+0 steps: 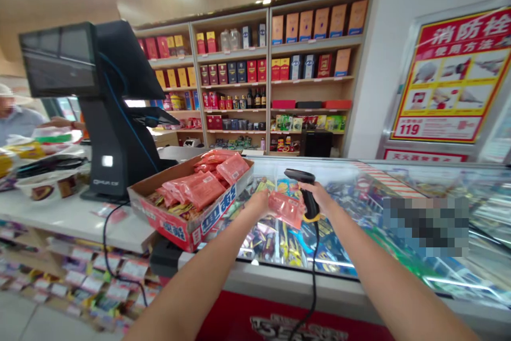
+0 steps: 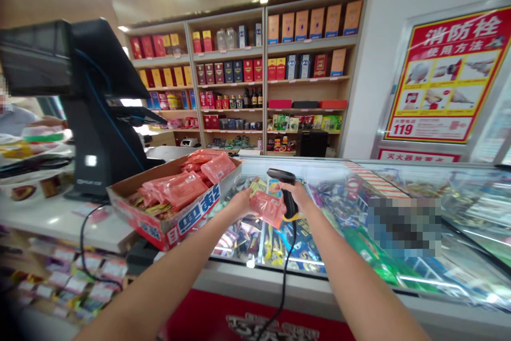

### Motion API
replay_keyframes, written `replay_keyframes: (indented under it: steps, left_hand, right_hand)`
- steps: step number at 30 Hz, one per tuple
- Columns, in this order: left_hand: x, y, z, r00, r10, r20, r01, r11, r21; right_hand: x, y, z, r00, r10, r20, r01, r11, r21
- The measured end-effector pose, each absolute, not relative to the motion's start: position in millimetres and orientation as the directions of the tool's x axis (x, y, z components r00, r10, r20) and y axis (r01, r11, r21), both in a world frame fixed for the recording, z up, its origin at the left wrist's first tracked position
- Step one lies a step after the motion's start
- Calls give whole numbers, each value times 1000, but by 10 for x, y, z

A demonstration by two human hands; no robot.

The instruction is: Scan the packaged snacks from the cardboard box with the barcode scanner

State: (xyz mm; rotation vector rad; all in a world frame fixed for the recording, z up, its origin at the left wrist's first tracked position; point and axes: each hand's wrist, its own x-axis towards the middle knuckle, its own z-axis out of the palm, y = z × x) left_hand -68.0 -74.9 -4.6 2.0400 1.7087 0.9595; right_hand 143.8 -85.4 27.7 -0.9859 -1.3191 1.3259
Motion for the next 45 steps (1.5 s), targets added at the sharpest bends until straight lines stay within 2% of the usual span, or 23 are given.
replay_keyframes:
  steps: [1,6,10,12,14,16,18,21,23,25,30,38,45]
  left_hand:
    - [-682,-659,-50,33,952,304,720,-233,653]
    - [-707,-381,-46,-8,985,174,702,-119,702]
    - [-692,-316,-102,-26,989,147,715,-84,694]
    - [-666,-313,-127,-65,987,148,675,-66,734]
    - [-646,-324,-135,-92,988,126,508,-62,859]
    - [-649,-341,-126,-34,998,44,229,-35,973]
    - [-675,-354,-113,53,997,-52,-19,53,998]
    - [-717,-350,-113,64,989,-135,-168,144,975]
    - [-722,-333,-136,3,993,-116,-219,114,969]
    - [-710,-313,-173,-75,996,-40,-291,16,957]
    - [-678,-276,-267,-175,980,99,-372,-159,915]
    - [-666,-257,-309,-191,972,139,-375,-202,905]
    - [-657,-235,-322,-196,970,144,-359,-208,910]
  right_hand:
    - [1451,-833,234,-156,985,67,-109,51,-993]
    - [1552,-718,69,33,999,1,-109,5,-994]
    - [1568,-691,24,19,994,-105,-135,-101,-986]
    - [1526,-714,30,-37,986,-163,-177,-167,-970]
    - [1474,-747,43,-101,984,-144,-243,-165,-956]
    - [1433,-780,52,-134,988,-78,-286,-114,-951]
    - [1409,-808,53,-153,988,-28,-301,-74,-951]
    - [1398,-842,63,-179,984,-3,-323,-62,-944]
    - [1403,-860,91,-167,986,-3,-337,-60,-939]
    - [1419,-873,133,-144,989,-19,-317,-64,-946]
    - [1487,-905,215,-81,997,-19,-79,-26,-997]
    - [1513,-933,187,-130,987,95,92,107,-990]
    - [1521,-880,162,-152,987,54,89,69,-994]
